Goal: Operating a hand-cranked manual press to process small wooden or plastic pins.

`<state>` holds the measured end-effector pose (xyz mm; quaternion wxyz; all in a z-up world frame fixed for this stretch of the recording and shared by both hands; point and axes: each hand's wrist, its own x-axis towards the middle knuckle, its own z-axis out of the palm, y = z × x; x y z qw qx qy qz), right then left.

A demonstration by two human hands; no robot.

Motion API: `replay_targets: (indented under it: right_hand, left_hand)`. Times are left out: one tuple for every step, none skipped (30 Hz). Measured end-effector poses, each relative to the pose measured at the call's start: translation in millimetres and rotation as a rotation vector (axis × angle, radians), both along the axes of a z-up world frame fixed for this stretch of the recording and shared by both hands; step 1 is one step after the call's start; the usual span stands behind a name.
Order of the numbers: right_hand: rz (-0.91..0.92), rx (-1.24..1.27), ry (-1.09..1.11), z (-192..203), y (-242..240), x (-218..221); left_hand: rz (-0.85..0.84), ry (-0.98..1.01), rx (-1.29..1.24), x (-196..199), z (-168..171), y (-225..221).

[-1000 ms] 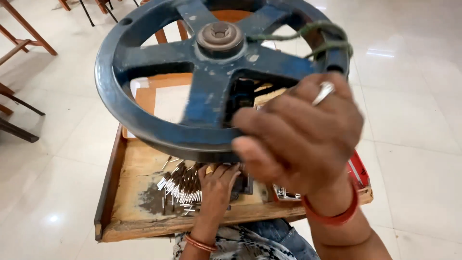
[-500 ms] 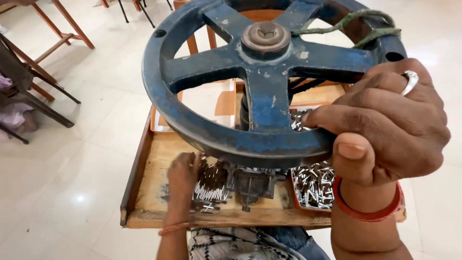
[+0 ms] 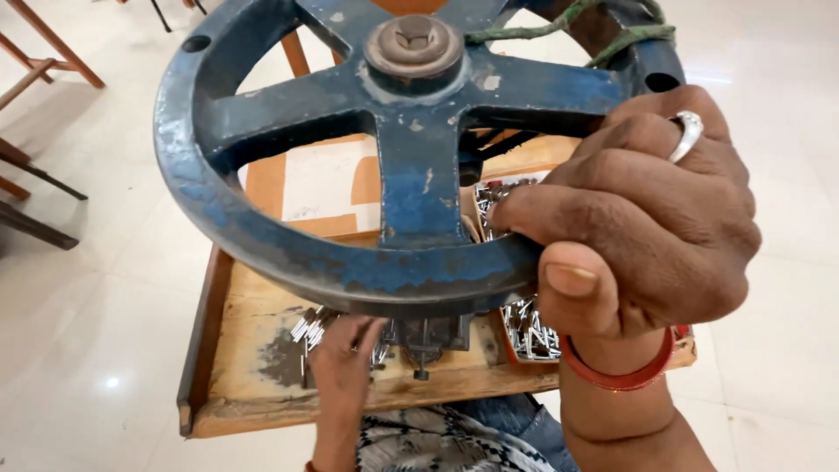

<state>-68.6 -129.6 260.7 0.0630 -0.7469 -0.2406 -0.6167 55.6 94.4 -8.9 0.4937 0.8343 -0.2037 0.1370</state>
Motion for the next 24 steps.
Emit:
replay_targets:
  right_hand:
    - [0.001, 0.022, 0.014, 0, 3, -1]
    - [-0.003, 0.02, 0.013, 1, 1, 0]
    - [-0.013, -0.01, -0.005, 0, 0, 1]
    - [-0.023, -0.041, -0.022, 0, -2, 2]
    - [-0.024, -0.039, -0.023, 0, 1, 2]
    - [-0.023, -0.024, -0.026, 1, 4, 2]
    - [-0.024, -0.008, -0.027, 2, 6, 2]
    - [-0.029, -0.006, -0.025, 1, 6, 1]
    - [-0.041, -0.017, -0.032, 1, 6, 1]
    - [-0.053, -0.028, -0.038, 1, 6, 1]
    - [-0.055, -0.028, -0.038, 1, 7, 1]
    - [-0.038, -0.004, -0.03, 1, 9, 0]
    - [-0.02, 0.02, -0.021, 1, 12, 0]
    - [-0.02, 0.021, -0.019, 2, 9, 1]
    - [-0.015, -0.008, -0.033, 3, 8, 2]
    - [-0.011, -0.036, -0.047, 3, 6, 3]
    - [-0.006, -0.034, -0.046, 3, 6, 4]
    - [-0.012, -0.038, -0.047, 4, 7, 4]
    - [-0.022, -0.044, -0.051, 5, 6, 4]
    - [-0.024, -0.044, -0.054, 3, 7, 3]
    - [-0.023, -0.023, -0.04, 1, 8, 2]
    - [-0.02, -0.002, -0.027, -1, 8, 0]
    - [-0.023, -0.003, -0.027, -1, 8, 0]
    - [-0.04, -0.004, -0.026, -1, 7, 0]
  left_hand:
    - [-0.017, 0.038, 0.004, -16, 6, -10]
    - [-0.021, 0.037, 0.002, -20, 13, -20]
    - [-0.134, -0.063, -0.032, -23, 19, -26]
    - [-0.247, -0.162, -0.066, -27, 26, -33]
    - [-0.249, -0.163, -0.064, -24, 20, -38]
    - [-0.227, -0.271, 0.014, -21, 14, -43]
    - [-0.208, -0.376, 0.091, -18, 7, -49]
    - [-0.213, -0.375, 0.092, -17, 3, -50]
    - [-0.245, -0.339, 0.092, -15, -2, -51]
    - [-0.276, -0.303, 0.093, -14, -6, -53]
    - [-0.278, -0.303, 0.092, -14, -2, -49]
    - [-0.255, -0.301, 0.104, -13, 3, -46]
    - [-0.229, -0.299, 0.117, -13, 8, -42]
    - [-0.229, -0.297, 0.117, -12, 8, -39]
    - [-0.23, -0.403, 0.183, -12, 7, -36]
    - [-0.232, -0.508, 0.249, -12, 7, -31]
    - [-0.228, -0.507, 0.251, -10, -3, -30]
    - [-0.236, -0.521, 0.335, -8, -13, -28]
    - [-0.249, -0.538, 0.415, -5, -23, -28]
    - [-0.249, -0.541, 0.414, -2, -24, -27]
    - [-0.261, -0.482, 0.502, 0, -26, -27]
    - [-0.273, -0.422, 0.589, 3, -28, -27]
    - [-0.276, -0.422, 0.587, 3, -23, -26]
    - [-0.25, -0.569, 0.53, 3, -19, -25]
